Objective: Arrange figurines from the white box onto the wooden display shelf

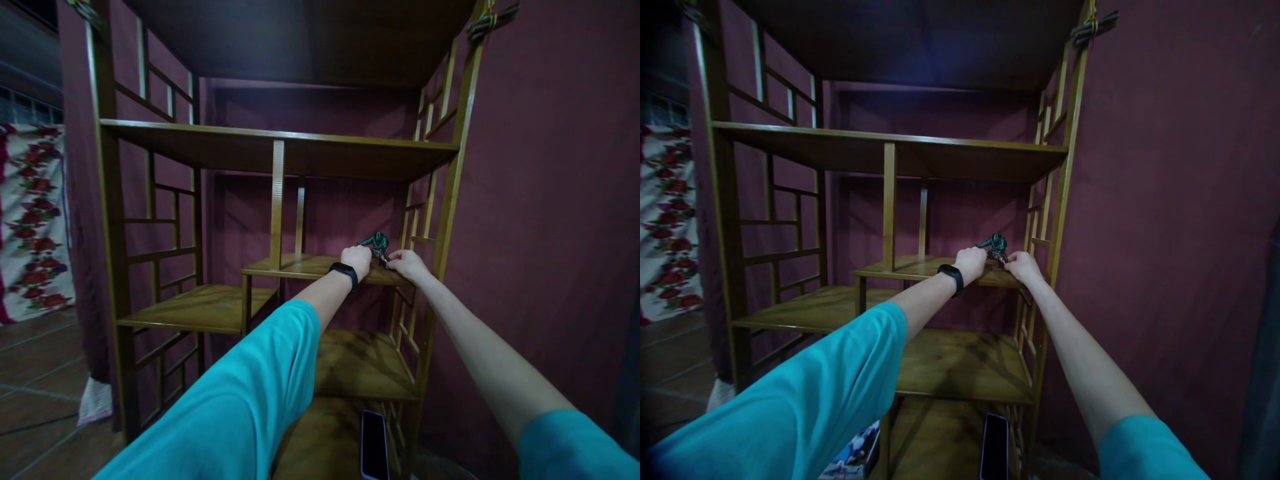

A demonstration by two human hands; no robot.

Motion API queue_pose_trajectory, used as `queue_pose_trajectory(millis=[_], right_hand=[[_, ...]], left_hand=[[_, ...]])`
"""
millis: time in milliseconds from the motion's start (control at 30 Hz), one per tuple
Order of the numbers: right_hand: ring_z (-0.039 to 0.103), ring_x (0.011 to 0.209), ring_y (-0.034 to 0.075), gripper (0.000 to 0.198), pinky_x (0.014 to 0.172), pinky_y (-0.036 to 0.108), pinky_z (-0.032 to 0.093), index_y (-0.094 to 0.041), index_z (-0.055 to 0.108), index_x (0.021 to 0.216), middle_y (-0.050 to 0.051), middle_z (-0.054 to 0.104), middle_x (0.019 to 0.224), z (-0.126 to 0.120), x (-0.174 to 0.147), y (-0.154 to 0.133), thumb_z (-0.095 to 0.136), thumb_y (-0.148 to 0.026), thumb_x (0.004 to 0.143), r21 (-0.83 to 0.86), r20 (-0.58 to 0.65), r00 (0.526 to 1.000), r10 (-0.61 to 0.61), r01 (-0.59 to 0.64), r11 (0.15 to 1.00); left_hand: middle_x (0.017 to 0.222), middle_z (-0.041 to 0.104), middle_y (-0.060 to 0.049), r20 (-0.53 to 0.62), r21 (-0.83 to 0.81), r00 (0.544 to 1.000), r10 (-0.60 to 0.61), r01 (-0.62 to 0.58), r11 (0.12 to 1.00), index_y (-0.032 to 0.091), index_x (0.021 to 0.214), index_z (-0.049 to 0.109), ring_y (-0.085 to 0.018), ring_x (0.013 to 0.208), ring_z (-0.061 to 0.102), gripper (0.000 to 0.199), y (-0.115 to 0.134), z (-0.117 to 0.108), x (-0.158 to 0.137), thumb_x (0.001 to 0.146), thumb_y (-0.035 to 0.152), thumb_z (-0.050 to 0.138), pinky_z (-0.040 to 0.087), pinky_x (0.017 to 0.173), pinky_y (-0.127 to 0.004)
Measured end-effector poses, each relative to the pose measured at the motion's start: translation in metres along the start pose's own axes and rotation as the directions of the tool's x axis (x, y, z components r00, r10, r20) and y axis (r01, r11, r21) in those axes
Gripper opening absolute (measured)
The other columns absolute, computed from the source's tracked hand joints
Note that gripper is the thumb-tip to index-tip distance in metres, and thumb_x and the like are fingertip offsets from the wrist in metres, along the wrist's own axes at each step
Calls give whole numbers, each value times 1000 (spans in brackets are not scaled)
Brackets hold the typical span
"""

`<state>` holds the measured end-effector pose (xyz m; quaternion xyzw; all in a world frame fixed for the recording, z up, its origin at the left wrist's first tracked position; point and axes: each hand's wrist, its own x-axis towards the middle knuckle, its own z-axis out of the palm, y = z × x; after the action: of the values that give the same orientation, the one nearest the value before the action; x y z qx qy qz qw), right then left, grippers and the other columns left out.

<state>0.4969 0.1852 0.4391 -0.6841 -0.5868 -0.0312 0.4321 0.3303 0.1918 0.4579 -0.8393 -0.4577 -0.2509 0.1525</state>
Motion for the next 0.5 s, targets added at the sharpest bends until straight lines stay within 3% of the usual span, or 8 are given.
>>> queue_pose_trajectory(millis=[267,500], right_hand=[[60,70,13,29,59,21,40,-21,66,82,-1,66,77,3,5,6,66,-30,54,28,2,1000,2,-2,1000],[59,68,14,26,61,21,42,-20,67,78,0,67,73,0,0,1,67,-28,53,47,-10,1000,11,-10,999]], left_hand=[[101,62,-18,6,-29,999,-52,53,998,12,102,62,-25,99,57,29,-2,-2,-3,77,18,48,42,85,-33],[99,62,-18,36,-74,994,-106,109,991,11,101,62,-27,97,58,29,-6,-19,-11,76,20,51,44,81,-32]])
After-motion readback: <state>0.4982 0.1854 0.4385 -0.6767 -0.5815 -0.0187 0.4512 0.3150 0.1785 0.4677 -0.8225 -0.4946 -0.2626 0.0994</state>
